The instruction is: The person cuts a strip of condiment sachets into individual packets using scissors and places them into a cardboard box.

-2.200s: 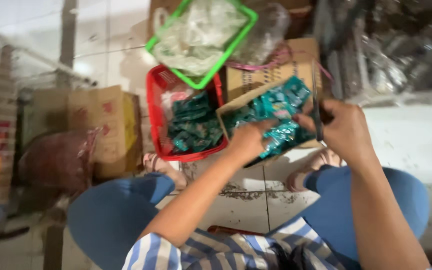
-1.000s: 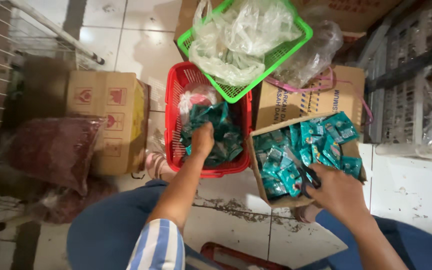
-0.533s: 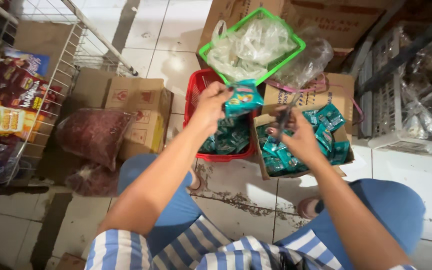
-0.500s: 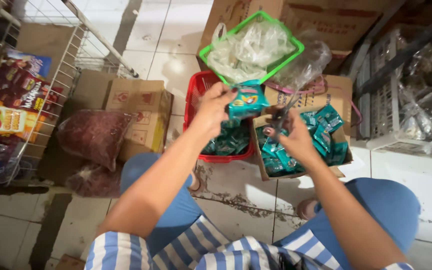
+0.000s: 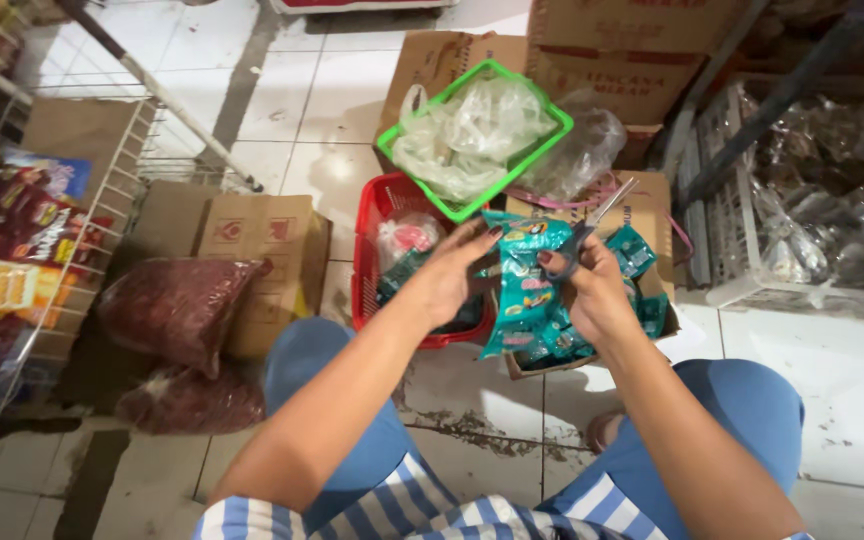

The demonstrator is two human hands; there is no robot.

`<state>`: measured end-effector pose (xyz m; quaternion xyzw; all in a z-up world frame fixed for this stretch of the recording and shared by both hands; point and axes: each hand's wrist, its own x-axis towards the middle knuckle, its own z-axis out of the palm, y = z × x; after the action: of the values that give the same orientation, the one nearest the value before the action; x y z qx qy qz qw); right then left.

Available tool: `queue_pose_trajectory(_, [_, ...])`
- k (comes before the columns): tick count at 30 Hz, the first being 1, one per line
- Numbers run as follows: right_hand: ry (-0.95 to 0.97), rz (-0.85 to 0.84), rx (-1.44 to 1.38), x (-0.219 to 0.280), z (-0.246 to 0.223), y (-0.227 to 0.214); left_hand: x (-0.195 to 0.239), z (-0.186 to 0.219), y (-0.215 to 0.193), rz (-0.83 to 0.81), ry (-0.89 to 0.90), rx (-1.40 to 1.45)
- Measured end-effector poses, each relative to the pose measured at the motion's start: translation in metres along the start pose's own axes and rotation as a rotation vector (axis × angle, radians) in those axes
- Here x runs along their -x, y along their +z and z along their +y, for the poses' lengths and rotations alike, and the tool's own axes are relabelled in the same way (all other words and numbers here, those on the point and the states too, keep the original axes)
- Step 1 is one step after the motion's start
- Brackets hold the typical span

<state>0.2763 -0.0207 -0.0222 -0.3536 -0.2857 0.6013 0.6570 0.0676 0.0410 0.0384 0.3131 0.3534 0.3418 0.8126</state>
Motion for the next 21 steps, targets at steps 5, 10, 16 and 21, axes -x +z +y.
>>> queue_pose_trajectory(5, [-0.04,0.186,0.057,-0.006,-0.007,0.007,0.005,-0.021,0.008,-0.106,-0.031,-0.519])
queue_pose_trajectory(10, [-0.069,0.181,0.045,-0.006,0.001,-0.003,-0.018,-0.065,-0.015,-0.2,0.332,-0.497])
queue_pose_trajectory(16, [0.1,0.068,0.552,0.0,-0.029,-0.008,-0.033,-0.083,-0.047,-0.139,0.215,-0.195])
queue_pose_trajectory(21, [0.309,-0.07,1.035,0.018,-0.057,-0.002,-0.03,-0.066,-0.05,0.02,0.17,-0.1])
